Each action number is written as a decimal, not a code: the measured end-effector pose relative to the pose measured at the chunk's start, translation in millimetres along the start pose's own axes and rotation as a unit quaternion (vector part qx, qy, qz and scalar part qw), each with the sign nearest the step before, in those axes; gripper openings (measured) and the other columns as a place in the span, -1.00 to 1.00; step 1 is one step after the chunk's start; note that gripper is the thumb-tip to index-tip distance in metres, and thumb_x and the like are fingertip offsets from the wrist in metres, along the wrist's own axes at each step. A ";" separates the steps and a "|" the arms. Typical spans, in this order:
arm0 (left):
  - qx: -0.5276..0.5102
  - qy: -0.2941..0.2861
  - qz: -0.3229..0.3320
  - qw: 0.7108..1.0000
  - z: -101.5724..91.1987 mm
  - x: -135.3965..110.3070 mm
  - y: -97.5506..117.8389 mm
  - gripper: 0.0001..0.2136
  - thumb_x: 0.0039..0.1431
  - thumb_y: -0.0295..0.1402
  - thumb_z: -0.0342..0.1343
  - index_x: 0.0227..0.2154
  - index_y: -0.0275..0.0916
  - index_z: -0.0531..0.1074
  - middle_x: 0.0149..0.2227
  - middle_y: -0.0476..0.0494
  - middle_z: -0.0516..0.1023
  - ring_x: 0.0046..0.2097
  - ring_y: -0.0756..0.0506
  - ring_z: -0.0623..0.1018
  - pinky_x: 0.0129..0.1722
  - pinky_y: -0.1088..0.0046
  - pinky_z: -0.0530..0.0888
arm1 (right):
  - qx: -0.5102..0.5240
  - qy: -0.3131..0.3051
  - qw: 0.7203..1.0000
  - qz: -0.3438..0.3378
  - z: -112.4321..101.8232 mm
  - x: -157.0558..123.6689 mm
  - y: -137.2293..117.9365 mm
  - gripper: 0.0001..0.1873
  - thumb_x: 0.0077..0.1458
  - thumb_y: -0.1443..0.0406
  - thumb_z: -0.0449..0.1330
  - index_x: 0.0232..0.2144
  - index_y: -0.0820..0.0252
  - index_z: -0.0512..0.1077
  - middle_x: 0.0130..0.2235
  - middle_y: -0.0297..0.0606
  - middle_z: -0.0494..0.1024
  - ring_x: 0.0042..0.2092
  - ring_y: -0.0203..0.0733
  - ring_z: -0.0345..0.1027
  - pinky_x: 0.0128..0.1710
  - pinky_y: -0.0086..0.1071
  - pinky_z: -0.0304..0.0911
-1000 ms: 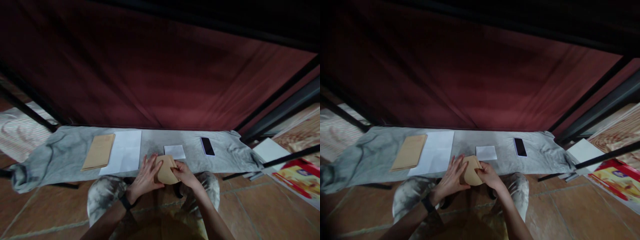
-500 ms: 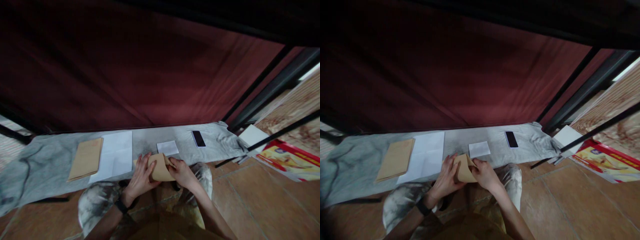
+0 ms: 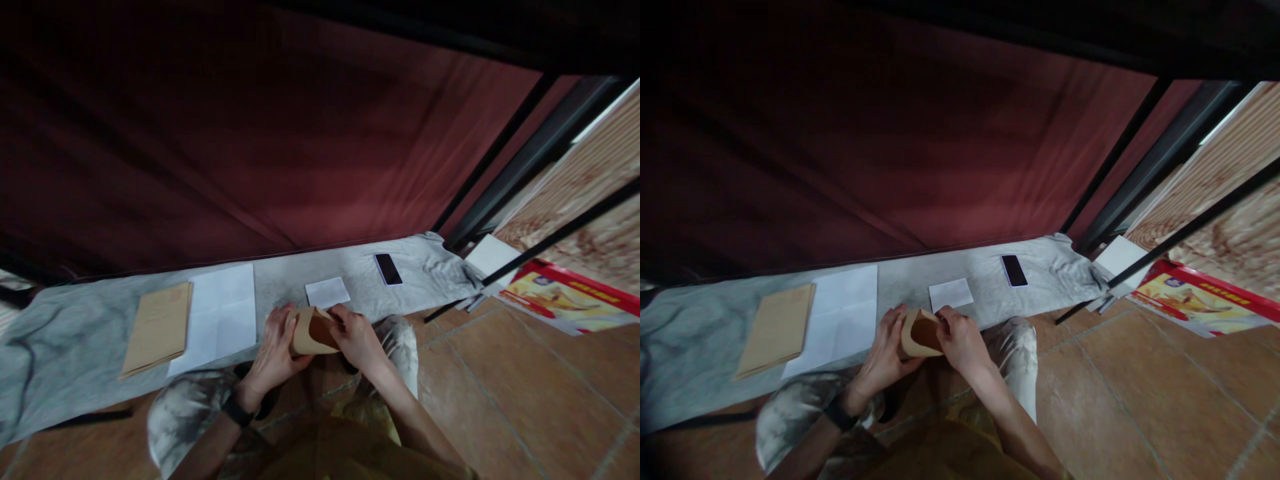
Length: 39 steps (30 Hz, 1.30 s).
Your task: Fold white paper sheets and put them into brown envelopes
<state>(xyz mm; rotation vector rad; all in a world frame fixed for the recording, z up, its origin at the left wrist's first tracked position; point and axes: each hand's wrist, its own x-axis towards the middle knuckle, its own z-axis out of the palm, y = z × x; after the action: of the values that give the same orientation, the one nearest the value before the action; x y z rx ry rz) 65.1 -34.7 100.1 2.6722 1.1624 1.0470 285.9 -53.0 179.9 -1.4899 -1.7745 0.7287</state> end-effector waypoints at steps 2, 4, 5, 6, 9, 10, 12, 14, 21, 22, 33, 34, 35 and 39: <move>0.020 -0.002 0.013 1.000 -1.8 0.9 -2.9 -0.02 0.08 -0.28 0.30 0.41 -0.12 -0.24 0.33 -0.49 0.14 0.35 -0.45 0.23 0.29 -0.24 0.21 | -0.003 0.010 1.000 0.015 4.5 2.6 11.5 -0.72 0.09 0.45 0.06 -0.25 0.09 0.50 -0.33 -0.29 0.62 -0.30 -0.17 0.50 -0.30 -0.44 0.24; 0.041 -0.023 0.014 0.999 -2.4 2.1 -5.9 -0.08 0.08 -0.32 0.27 0.41 -0.08 -0.16 0.33 -0.43 0.18 0.33 -0.42 0.27 0.32 -0.23 0.17 | -0.002 0.020 0.999 0.036 8.8 3.6 24.6 -0.72 0.08 0.46 0.05 -0.25 0.10 0.50 -0.33 -0.27 0.61 -0.29 -0.15 0.50 -0.27 -0.41 0.28; 0.052 -0.037 0.007 0.998 -1.8 2.7 -7.3 -0.10 0.08 -0.33 0.26 0.41 -0.09 -0.12 0.33 -0.42 0.20 0.33 -0.42 0.28 0.33 -0.21 0.16 | 0.000 0.032 0.999 0.043 10.3 3.2 30.3 -0.72 0.10 0.44 0.06 -0.21 0.11 0.50 -0.30 -0.24 0.62 -0.26 -0.13 0.51 -0.24 -0.39 0.31; 0.063 -0.053 -0.004 0.997 -0.7 3.4 -8.5 -0.12 0.08 -0.34 0.26 0.41 -0.12 -0.08 0.32 -0.42 0.23 0.33 -0.42 0.29 0.33 -0.19 0.16 | 0.001 0.051 0.998 0.044 11.0 2.0 34.8 -0.71 0.13 0.42 0.07 -0.16 0.11 0.50 -0.23 -0.21 0.62 -0.22 -0.11 0.51 -0.19 -0.36 0.33; 0.091 -0.088 -0.035 0.991 5.0 5.5 -11.8 -0.09 0.04 -0.32 0.27 0.42 -0.22 -0.06 0.31 -0.44 0.27 0.32 -0.43 0.29 0.34 -0.15 0.15 | 0.015 0.125 0.992 0.016 8.8 -4.5 40.6 -0.67 0.20 0.34 0.06 -0.02 0.13 0.47 -0.03 -0.11 0.57 -0.02 -0.06 0.48 0.00 -0.25 0.34; 0.095 -0.095 -0.039 0.990 7.1 6.1 -12.5 -0.07 0.04 -0.32 0.28 0.43 -0.24 -0.07 0.31 -0.45 0.27 0.32 -0.43 0.29 0.34 -0.14 0.15 | 0.025 0.139 0.990 0.005 7.2 -6.9 40.8 -0.67 0.22 0.33 0.05 -0.01 0.13 0.47 0.00 -0.10 0.55 0.02 -0.05 0.46 0.04 -0.24 0.33; 0.097 -0.101 -0.041 0.989 10.7 7.3 -12.9 -0.05 0.04 -0.30 0.29 0.44 -0.27 -0.08 0.31 -0.47 0.28 0.33 -0.42 0.30 0.34 -0.13 0.15 | 0.056 0.129 0.990 0.004 4.3 -10.6 41.1 -0.68 0.24 0.33 0.02 -0.05 0.13 0.50 -0.04 -0.12 0.58 0.01 -0.07 0.47 0.03 -0.25 0.34; 0.096 -0.104 -0.035 0.989 13.2 8.2 -11.5 -0.07 0.06 -0.30 0.28 0.44 -0.27 -0.07 0.31 -0.46 0.29 0.33 -0.41 0.30 0.35 -0.11 0.13 | 0.084 0.058 0.995 0.018 2.6 -12.1 42.9 -0.70 0.25 0.33 0.01 -0.15 0.12 0.54 -0.15 -0.16 0.62 -0.10 -0.09 0.52 -0.04 -0.27 0.37; 0.111 -0.156 0.037 0.981 14.0 8.3 -2.4 -0.09 0.06 -0.38 0.31 0.43 -0.04 0.00 0.34 -0.29 0.29 0.35 -0.35 0.29 0.40 -0.07 0.02 | 0.210 -0.212 0.954 0.007 4.0 -11.7 69.8 -0.74 0.20 0.29 0.09 -0.31 0.04 0.60 -0.18 -0.30 0.66 -0.04 -0.09 0.50 0.14 -0.17 0.29; 0.108 -0.166 0.043 0.979 13.6 8.5 -1.4 -0.07 0.05 -0.38 0.33 0.44 -0.01 -0.01 0.35 -0.28 0.28 0.35 -0.35 0.28 0.40 -0.07 0.01 | 0.248 -0.210 0.945 0.026 5.7 -12.3 75.3 -0.77 0.21 0.24 0.13 -0.25 0.04 0.61 -0.17 -0.30 0.66 -0.02 -0.09 0.50 0.14 -0.15 0.30; 0.082 -0.234 0.064 0.967 16.2 11.8 2.2 0.01 0.00 -0.38 0.40 0.43 0.08 -0.06 0.41 -0.25 0.19 0.40 -0.34 0.20 0.40 -0.10 -0.04 | 0.270 -0.232 0.934 0.026 30.4 -9.7 84.6 -0.74 0.21 0.14 0.19 -0.23 0.06 0.65 -0.20 -0.16 0.67 0.06 0.00 0.49 0.14 -0.18 0.29; 0.083 -0.231 0.057 0.968 15.9 11.2 1.0 -0.02 0.02 -0.37 0.38 0.43 0.07 -0.05 0.39 -0.25 0.21 0.39 -0.34 0.21 0.40 -0.09 -0.03 | 0.259 -0.219 0.940 0.021 32.8 -8.6 84.6 -0.74 0.21 0.16 0.18 -0.22 0.07 0.65 -0.17 -0.14 0.66 0.09 0.01 0.47 0.16 -0.17 0.28; 0.084 -0.226 0.048 0.969 15.6 10.7 -0.2 -0.05 0.05 -0.38 0.34 0.43 0.07 -0.05 0.38 -0.25 0.24 0.38 -0.32 0.23 0.40 -0.07 -0.02 | 0.247 -0.199 0.948 0.015 35.3 -7.6 85.8 -0.73 0.20 0.17 0.18 -0.20 0.08 0.65 -0.14 -0.13 0.66 0.11 0.03 0.46 0.19 -0.14 0.26; 0.081 -0.204 0.027 0.975 19.4 8.8 -5.3 -0.12 0.11 -0.37 0.28 0.43 0.04 -0.03 0.34 -0.23 0.28 0.35 -0.29 0.26 0.40 -0.04 -0.02 | 0.226 -0.126 0.966 0.026 44.9 -5.5 98.6 -0.69 0.11 0.13 0.24 -0.15 0.08 0.64 -0.02 -0.08 0.63 0.13 0.12 0.43 0.25 0.03 0.21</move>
<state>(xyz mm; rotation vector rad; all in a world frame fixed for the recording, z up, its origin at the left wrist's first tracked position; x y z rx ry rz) 77.7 -21.0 88.6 2.8613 1.1342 0.3844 308.7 -39.9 74.7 -1.1751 -1.6042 1.3007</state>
